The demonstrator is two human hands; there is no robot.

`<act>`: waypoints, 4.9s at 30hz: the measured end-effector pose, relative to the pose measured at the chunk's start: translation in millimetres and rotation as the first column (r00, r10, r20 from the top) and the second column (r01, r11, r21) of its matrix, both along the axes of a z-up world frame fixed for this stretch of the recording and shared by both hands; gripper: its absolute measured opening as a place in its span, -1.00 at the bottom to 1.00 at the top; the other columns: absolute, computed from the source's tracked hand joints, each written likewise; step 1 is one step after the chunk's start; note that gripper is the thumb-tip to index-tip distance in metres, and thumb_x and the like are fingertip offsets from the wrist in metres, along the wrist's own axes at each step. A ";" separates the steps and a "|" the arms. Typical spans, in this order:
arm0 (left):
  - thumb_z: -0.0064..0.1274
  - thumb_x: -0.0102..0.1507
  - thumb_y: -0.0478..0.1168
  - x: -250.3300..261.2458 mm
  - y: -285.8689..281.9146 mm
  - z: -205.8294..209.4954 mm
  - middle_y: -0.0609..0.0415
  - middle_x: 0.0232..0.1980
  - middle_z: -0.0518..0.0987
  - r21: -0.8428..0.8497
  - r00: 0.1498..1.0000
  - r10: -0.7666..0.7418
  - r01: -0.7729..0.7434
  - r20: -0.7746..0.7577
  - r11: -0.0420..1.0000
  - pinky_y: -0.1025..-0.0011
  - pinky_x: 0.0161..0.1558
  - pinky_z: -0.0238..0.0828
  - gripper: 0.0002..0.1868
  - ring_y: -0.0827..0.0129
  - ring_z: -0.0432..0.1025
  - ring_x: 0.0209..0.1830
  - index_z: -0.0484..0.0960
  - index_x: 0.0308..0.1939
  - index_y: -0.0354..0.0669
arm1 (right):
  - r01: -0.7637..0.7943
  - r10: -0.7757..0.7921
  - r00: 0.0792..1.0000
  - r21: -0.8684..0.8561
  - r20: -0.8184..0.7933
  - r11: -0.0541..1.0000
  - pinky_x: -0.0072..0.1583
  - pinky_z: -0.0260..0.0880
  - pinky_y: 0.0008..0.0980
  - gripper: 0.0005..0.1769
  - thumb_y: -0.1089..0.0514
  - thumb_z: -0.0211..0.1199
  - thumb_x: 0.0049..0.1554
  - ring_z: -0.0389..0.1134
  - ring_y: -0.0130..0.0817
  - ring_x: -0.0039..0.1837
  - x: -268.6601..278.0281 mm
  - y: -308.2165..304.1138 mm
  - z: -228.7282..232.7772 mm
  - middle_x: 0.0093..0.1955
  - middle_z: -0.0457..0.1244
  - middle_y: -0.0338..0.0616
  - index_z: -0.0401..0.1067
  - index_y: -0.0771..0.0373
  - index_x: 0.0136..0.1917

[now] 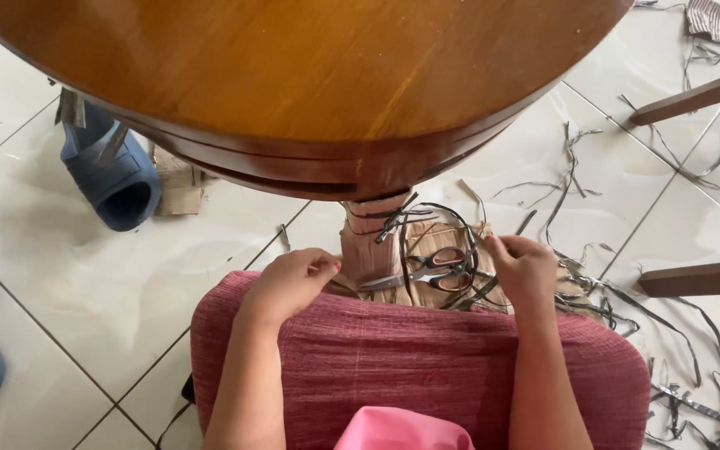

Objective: Wrapping a wooden table leg with protective cardboard and securing it with plastic ties

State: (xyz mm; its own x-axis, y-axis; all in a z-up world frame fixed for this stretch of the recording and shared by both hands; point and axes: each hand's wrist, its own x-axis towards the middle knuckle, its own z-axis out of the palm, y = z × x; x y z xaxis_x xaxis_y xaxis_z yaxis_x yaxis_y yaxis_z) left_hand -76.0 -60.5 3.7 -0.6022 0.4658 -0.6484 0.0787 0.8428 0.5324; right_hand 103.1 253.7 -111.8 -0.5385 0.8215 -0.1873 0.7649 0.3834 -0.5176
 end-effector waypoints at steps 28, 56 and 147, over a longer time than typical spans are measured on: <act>0.06 0.27 -0.17 -42.8 45.2 -119.1 0.46 -0.05 0.64 0.228 0.772 0.045 0.132 -0.634 0.965 0.26 0.11 0.52 -0.85 0.39 0.52 0.13 0.66 -0.16 0.30 | -0.360 0.332 0.763 0.062 -0.555 0.931 -0.06 0.37 0.07 -0.84 0.29 0.17 0.08 0.40 0.22 -0.07 -99.1 -88.0 -107.7 -0.27 0.34 0.13 0.57 0.19 -0.13; 0.11 0.29 -0.01 33.4 -3.2 -86.7 0.09 -0.15 0.65 0.145 0.718 -0.156 0.339 -0.678 0.930 0.12 -0.01 0.50 -0.82 0.09 0.56 -0.08 0.70 -0.26 0.06 | -0.285 0.343 0.592 0.208 -0.729 0.936 -0.21 0.39 -0.37 -0.82 0.31 0.50 -0.03 0.36 -0.29 -0.31 -79.5 -135.4 -8.0 -0.21 0.36 -0.20 0.60 0.21 -0.12; 0.16 0.20 -0.30 47.4 13.3 -83.9 0.40 -0.11 0.68 0.479 0.778 0.119 0.251 -0.617 0.841 0.45 0.04 0.53 -0.80 0.43 0.61 -0.02 0.67 -0.20 0.19 | -0.166 -0.213 0.674 -0.426 -0.707 0.889 -0.33 0.09 -0.50 -0.69 0.30 0.25 0.00 0.04 -0.55 -0.47 -118.1 -106.0 -44.4 -0.66 0.12 -0.26 0.42 0.14 -0.55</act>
